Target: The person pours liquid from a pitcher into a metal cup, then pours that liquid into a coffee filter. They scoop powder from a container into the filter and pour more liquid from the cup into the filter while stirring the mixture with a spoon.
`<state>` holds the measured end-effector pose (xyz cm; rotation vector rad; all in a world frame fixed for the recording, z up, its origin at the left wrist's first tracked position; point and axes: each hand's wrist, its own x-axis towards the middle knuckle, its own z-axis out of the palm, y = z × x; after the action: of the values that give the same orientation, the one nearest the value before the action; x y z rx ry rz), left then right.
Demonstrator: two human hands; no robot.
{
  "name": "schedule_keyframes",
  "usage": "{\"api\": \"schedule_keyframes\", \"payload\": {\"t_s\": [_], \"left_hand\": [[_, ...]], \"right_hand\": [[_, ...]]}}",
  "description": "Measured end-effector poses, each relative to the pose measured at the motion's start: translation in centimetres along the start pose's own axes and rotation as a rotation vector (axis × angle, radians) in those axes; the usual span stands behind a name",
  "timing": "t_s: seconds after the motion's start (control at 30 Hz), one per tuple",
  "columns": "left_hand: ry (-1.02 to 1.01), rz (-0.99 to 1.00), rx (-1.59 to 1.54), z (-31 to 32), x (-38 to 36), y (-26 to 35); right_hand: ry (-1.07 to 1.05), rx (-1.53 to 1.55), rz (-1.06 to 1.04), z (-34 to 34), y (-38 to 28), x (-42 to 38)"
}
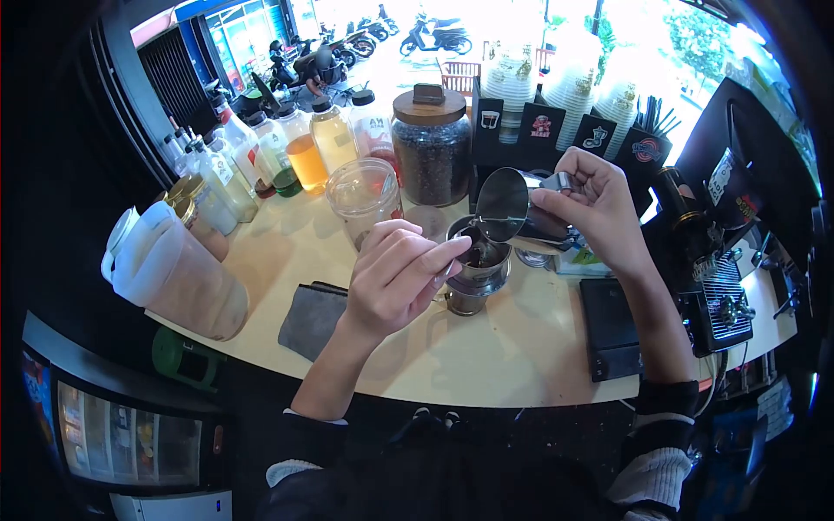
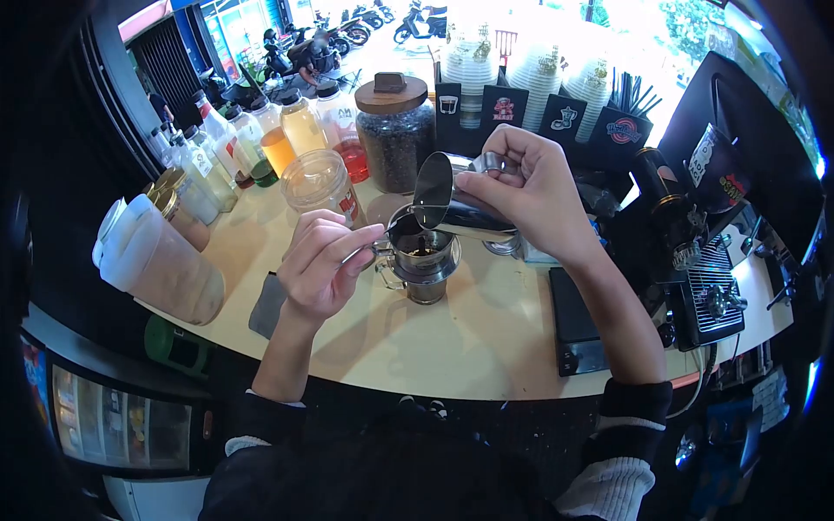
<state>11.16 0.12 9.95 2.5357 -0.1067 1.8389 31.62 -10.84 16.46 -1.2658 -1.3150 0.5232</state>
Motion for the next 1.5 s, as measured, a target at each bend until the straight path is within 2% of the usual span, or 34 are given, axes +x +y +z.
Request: {"api": "schedule_keyframes", "payload": {"t_s": [0.53,0.8,1.23,1.43,1.5], "left_hand": [[-0.014,0.029,-0.085,-0.2,0.5,-1.8],[-0.009,0.018,-0.113,-0.2,0.1,-1.4],[-0.05,0.018,-0.134,-0.5,-0.4,-0.9],[-0.028,0.009,-0.121,-0.6,-0.5,-0.5],[-0.011,0.008,-0.119,-0.5,-0.5,-0.4]], "right_hand": [[0.14,-0.179,0.041,-1.0,-0.3,-1.8],[0.193,-0.084,0.101,-0.6,-1.6,-3.6],[0.163,-0.064,0.047,1.1,0.6,-2.7],[0.24,-0.053,0.03,0.2,1.1,-3.5],[0.336,0.075,0.077,-0.4,1.6,-4.4]]}}
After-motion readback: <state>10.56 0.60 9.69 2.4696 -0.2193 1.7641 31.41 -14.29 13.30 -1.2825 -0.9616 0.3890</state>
